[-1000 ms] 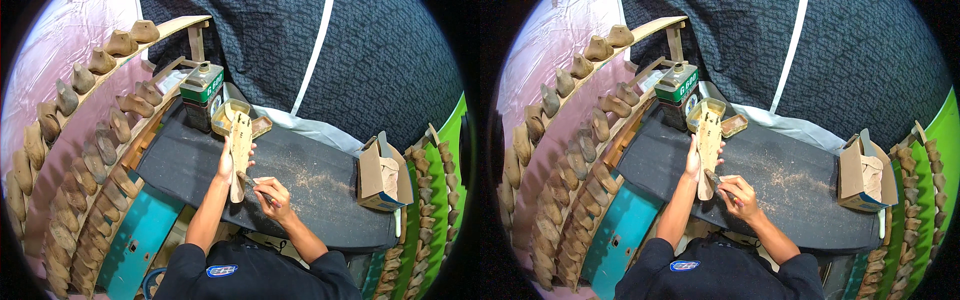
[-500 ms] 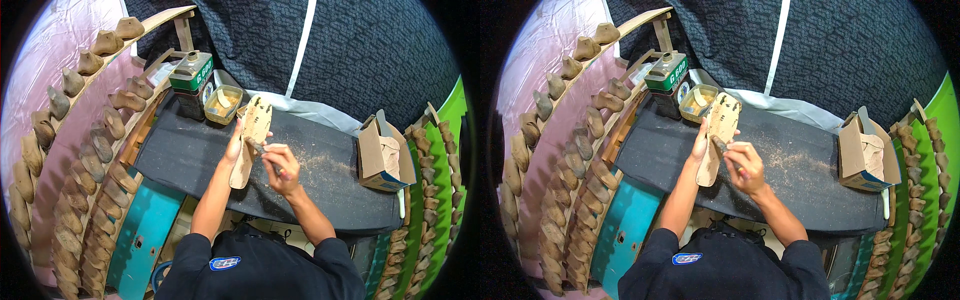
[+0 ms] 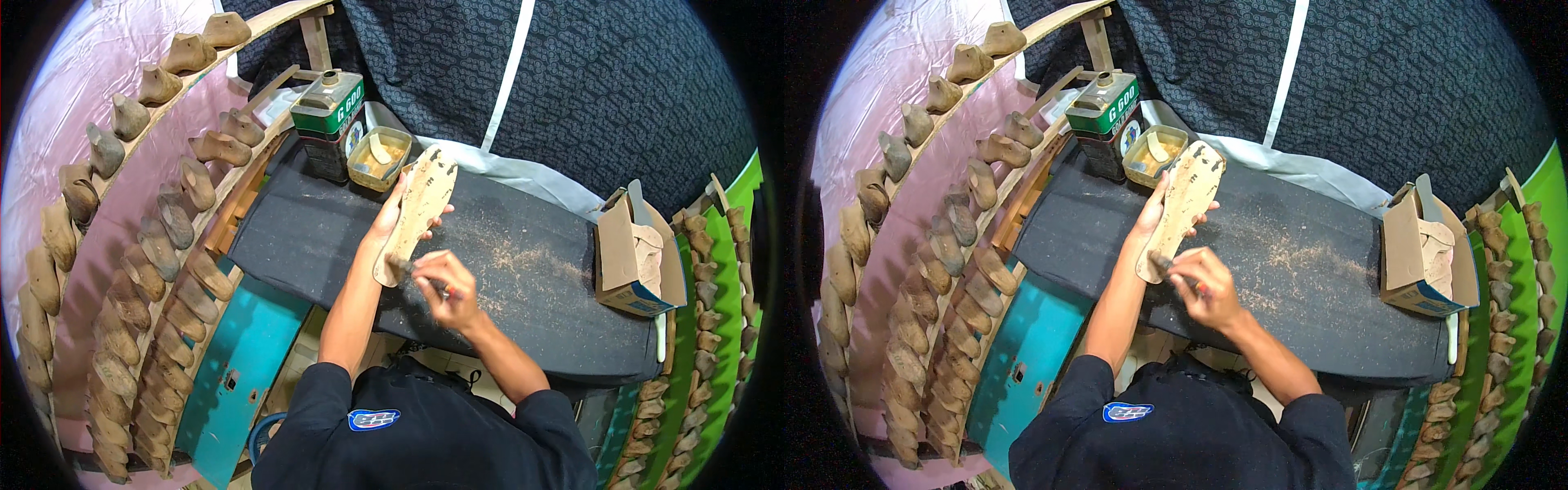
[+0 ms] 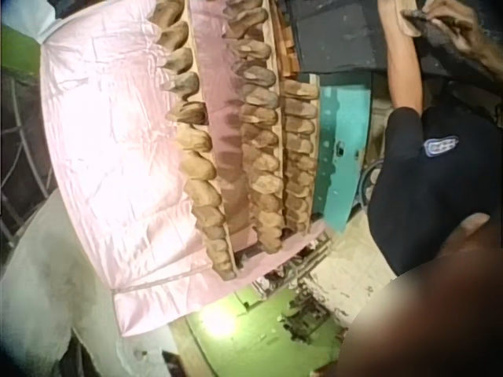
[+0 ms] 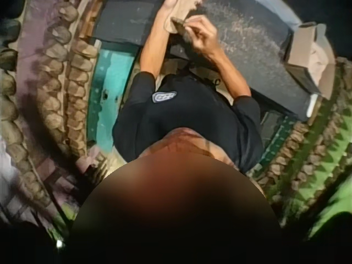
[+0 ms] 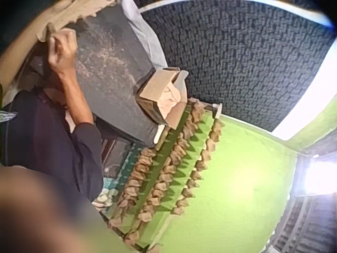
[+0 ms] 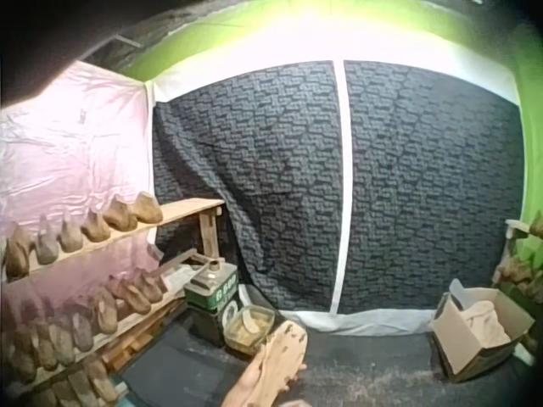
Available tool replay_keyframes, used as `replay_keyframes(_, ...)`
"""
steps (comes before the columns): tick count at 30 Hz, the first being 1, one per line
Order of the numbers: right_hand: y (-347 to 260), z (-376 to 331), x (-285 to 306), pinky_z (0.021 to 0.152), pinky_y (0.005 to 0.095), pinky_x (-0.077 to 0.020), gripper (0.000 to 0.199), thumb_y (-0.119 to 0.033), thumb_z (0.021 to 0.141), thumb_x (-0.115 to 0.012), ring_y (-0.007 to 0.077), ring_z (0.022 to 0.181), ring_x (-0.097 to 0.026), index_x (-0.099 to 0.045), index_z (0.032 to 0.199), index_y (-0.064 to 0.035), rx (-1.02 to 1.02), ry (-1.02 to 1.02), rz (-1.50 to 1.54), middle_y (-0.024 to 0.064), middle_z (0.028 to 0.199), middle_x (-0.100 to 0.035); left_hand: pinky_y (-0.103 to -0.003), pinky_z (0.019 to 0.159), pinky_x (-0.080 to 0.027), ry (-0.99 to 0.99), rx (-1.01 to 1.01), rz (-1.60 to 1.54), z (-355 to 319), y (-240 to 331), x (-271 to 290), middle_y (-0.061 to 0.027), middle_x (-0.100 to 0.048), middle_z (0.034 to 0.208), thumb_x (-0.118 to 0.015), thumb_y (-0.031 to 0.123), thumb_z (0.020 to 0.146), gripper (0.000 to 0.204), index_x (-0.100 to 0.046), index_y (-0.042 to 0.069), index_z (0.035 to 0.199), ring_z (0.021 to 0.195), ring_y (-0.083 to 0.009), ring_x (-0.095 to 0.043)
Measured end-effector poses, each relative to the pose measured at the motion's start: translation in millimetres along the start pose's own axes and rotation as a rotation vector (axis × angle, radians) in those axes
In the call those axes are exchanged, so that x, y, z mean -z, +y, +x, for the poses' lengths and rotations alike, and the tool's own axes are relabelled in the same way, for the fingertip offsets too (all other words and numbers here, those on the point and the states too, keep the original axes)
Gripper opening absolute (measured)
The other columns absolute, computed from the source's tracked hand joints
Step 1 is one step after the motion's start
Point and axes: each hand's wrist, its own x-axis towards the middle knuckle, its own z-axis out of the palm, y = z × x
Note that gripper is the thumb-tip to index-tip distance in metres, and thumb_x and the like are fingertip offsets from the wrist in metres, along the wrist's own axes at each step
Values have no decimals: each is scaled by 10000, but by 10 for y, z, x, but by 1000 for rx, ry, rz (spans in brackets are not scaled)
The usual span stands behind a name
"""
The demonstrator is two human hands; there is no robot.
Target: Applying adhesive to shoe insoles using a brush at a manufacturing workstation.
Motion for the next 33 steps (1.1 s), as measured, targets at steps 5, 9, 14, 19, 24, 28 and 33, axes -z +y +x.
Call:
replay_keyframes(5,140,194,131,771,361,-521,121,32,810,-682,283,905,-635,-659,924,-3,21,165,-234,150,931,-620,-350,547,-586,170,-133,173,121,-116,-196,-268,-650,1091,-329,720,920,765,-380,170,1449,698,-224,-679)
replay_keyframes(9,-37,54,-98,765,387,-522,260,39,668,-736,320,934,-604,-645,904,-21,139,43,-251,130,962,-583,-354,557,-577,46,-16,70,137,48,-83,-291,-591,1180,-331,717,922,774,-360,168,1466,769,-257,-653)
replay_keyframes(14,-194,-7,-131,744,367,-524,182,42,737,-723,288,914,-620,-652,892,-24,114,-48,-64,124,921,-592,-358,529,-569,-38,46,-60,88,110,-67,-293,-580,1206,-313,729,918,776,-378,174,1457,777,-278,-659)
replay_keyframes(19,73,233,106,741,369,-520,173,29,755,-712,301,861,-615,-643,907,-17,89,104,-217,129,918,-606,-379,578,-571,-1,-13,53,195,-8,-87,-319,-545,1233,-331,705,930,764,-355,164,1470,821,-315,-644)
replay_keyframes(24,-57,43,-127,822,423,-521,337,-24,633,-689,353,1002,-587,-635,964,1,237,-68,-238,161,997,-573,-365,585,-541,-38,29,-33,194,31,-25,-321,-506,1271,-323,722,923,792,-332,161,1483,807,-277,-578)
replay_keyframes(28,-203,-124,-132,815,405,-515,288,-1,676,-719,331,967,-604,-638,952,11,202,-176,-83,152,967,-584,-341,579,-520,-40,32,-79,108,23,19,-295,-502,1276,-322,755,900,839,-317,159,1490,807,-242,-536)
replay_keyframes(33,43,-59,174,705,335,-508,87,26,828,-676,236,804,-628,-661,910,-2,-141,14,128,119,895,-621,-311,566,-519,-58,26,-88,167,-99,-57,-286,-496,1290,-338,747,903,831,-327,151,1483,834,-234,-531)
